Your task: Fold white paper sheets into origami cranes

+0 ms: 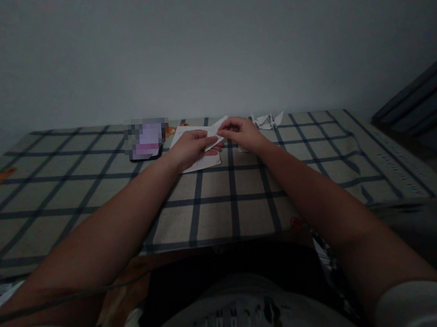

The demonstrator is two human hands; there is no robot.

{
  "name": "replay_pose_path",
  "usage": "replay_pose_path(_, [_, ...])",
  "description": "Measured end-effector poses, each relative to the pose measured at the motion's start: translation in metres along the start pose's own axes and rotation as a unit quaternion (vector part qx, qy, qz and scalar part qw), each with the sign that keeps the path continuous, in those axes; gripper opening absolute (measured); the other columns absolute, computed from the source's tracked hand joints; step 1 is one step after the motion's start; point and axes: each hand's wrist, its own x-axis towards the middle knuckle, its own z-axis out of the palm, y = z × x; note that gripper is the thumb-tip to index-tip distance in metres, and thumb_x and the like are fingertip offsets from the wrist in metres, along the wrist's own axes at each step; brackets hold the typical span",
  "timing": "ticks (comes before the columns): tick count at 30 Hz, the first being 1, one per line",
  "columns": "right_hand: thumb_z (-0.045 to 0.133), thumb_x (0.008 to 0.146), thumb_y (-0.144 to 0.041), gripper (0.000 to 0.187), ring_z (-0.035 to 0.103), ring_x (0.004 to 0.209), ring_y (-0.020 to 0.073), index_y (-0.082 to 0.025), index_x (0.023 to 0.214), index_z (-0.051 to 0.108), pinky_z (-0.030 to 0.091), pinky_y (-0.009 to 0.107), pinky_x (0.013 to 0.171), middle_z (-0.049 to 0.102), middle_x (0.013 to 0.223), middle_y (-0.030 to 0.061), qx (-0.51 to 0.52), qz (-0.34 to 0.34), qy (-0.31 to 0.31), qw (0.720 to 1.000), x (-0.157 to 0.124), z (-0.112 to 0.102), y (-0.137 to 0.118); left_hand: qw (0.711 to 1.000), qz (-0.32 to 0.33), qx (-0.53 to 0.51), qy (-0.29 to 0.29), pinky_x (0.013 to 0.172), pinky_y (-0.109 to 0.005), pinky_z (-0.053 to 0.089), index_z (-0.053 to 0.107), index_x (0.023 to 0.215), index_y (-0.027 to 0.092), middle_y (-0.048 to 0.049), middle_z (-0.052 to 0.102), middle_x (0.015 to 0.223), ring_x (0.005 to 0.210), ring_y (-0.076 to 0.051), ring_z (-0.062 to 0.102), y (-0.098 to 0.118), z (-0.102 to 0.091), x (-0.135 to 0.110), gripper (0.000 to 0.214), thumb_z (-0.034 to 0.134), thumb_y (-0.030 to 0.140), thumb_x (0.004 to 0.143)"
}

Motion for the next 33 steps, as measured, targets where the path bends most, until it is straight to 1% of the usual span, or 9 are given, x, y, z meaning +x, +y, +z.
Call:
replay_pose_path(6, [0.078, 0.09, -0.041, 0.037, 0.062, 0.067, 0.0106, -0.025, 0.116, 0.059, 0.052, 0.023, 0.065, 0.067, 0.082, -0.004, 0.066, 0.025, 0.047, 0.996, 0.001, -0.003, 0.008, 1.0, 0.006, -0.029, 0.008, 0.073, -0.021, 0.065, 0.078, 0.094, 0.008, -0.0112, 0.08, 0.087, 0.072, -0.013, 0.076, 0.003, -0.001, 0.0, 0.006, 0.072, 0.006, 0.09])
replay_pose_path(8, [0.077, 0.092, -0.045, 0.04, 0.061, 0.065, 0.01, -0.025, 0.12, 0.058, 0.053, 0.022, 0.063, 0.069, 0.082, -0.0035, 0.073, 0.041, 0.042, 0.996, 0.001, -0.004, 0.006, 0.999, 0.006, -0.035, 0.01, 0.075, -0.021, 0.065, 0.078, 0.093, 0.009, -0.0109, 0.08, 0.087, 0.073, -0.013, 0.076, 0.004, 0.0, -0.001, 0.007, 0.072, 0.006, 0.091])
replay_pose_path(10, [0.077, 0.092, -0.046, 0.036, 0.061, 0.064, 0.0104, -0.023, 0.115, 0.061, 0.053, 0.023, 0.062, 0.069, 0.082, -0.002, 0.083, 0.062, 0.024, 0.994, 0.0, -0.003, 0.003, 0.999, 0.008, -0.034, 0.004, 0.075, -0.021, 0.065, 0.078, 0.093, 0.009, -0.0108, 0.081, 0.089, 0.074, -0.012, 0.076, 0.004, 0.001, -0.002, 0.008, 0.071, 0.007, 0.091])
replay_pose_path(12, [0.078, 0.092, -0.044, 0.029, 0.061, 0.065, 0.0111, -0.02, 0.103, 0.065, 0.054, 0.024, 0.064, 0.07, 0.081, -0.0001, 0.09, 0.078, -0.003, 0.993, -0.001, -0.001, -0.001, 0.999, 0.01, -0.031, -0.004, 0.076, -0.021, 0.065, 0.079, 0.093, 0.01, -0.0108, 0.082, 0.091, 0.075, -0.012, 0.076, 0.003, 0.001, -0.001, 0.008, 0.072, 0.007, 0.091])
replay_pose_path(16, [0.08, 0.091, -0.041, 0.028, 0.062, 0.068, 0.0124, -0.017, 0.082, 0.067, 0.054, 0.026, 0.068, 0.068, 0.077, 0.0017, 0.082, 0.074, -0.028, 0.994, -0.002, 0.001, -0.005, 0.999, 0.006, -0.03, -0.016, 0.076, -0.02, 0.064, 0.079, 0.092, 0.009, -0.0111, 0.081, 0.09, 0.074, -0.011, 0.076, 0.001, 0.0, 0.001, 0.006, 0.074, 0.006, 0.09])
replay_pose_path(22, [0.082, 0.087, -0.046, 0.033, 0.063, 0.068, 0.0135, -0.019, 0.08, 0.066, 0.054, 0.027, 0.065, 0.069, 0.076, 0.0013, 0.08, 0.061, -0.007, 0.995, -0.002, 0.002, 0.0, 0.999, -0.016, -0.032, -0.027, 0.071, -0.02, 0.063, 0.078, 0.089, 0.008, -0.01, 0.079, 0.083, 0.067, -0.011, 0.074, 0.002, 0.004, -0.004, 0.003, 0.077, 0.005, 0.088])
replay_pose_path(27, [0.081, 0.088, -0.051, 0.038, 0.063, 0.068, 0.0142, -0.019, 0.077, 0.063, 0.054, 0.027, 0.064, 0.067, 0.073, 0.0014, 0.053, 0.064, -0.002, 0.996, -0.002, 0.002, -0.004, 0.999, -0.011, -0.027, -0.014, 0.068, -0.021, 0.063, 0.077, 0.089, 0.008, -0.0104, 0.079, 0.081, 0.066, -0.012, 0.074, 0.001, 0.007, -0.005, 0.003, 0.075, 0.006, 0.089])
replay_pose_path(31, [0.08, 0.09, -0.046, 0.037, 0.06, 0.065, 0.0132, -0.018, 0.074, 0.061, 0.05, 0.026, 0.063, 0.063, 0.068, 0.0001, 0.03, 0.065, 0.001, 0.997, -0.003, 0.001, -0.008, 1.0, -0.001, -0.019, -0.007, 0.068, -0.025, 0.064, 0.077, 0.09, 0.007, -0.0121, 0.079, 0.081, 0.066, -0.015, 0.075, -0.002, 0.005, -0.002, 0.005, 0.078, 0.011, 0.088])
replay_pose_path(33, [0.079, 0.092, -0.041, 0.035, 0.058, 0.062, 0.0121, -0.018, 0.073, 0.061, 0.047, 0.025, 0.061, 0.062, 0.066, -0.0007, 0.02, 0.067, 0.011, 0.998, -0.003, 0.001, -0.009, 1.0, -0.004, -0.007, -0.008, 0.069, -0.024, 0.064, 0.078, 0.089, 0.006, -0.0118, 0.079, 0.081, 0.067, -0.014, 0.075, -0.002, 0.004, -0.002, 0.005, 0.078, 0.011, 0.087])
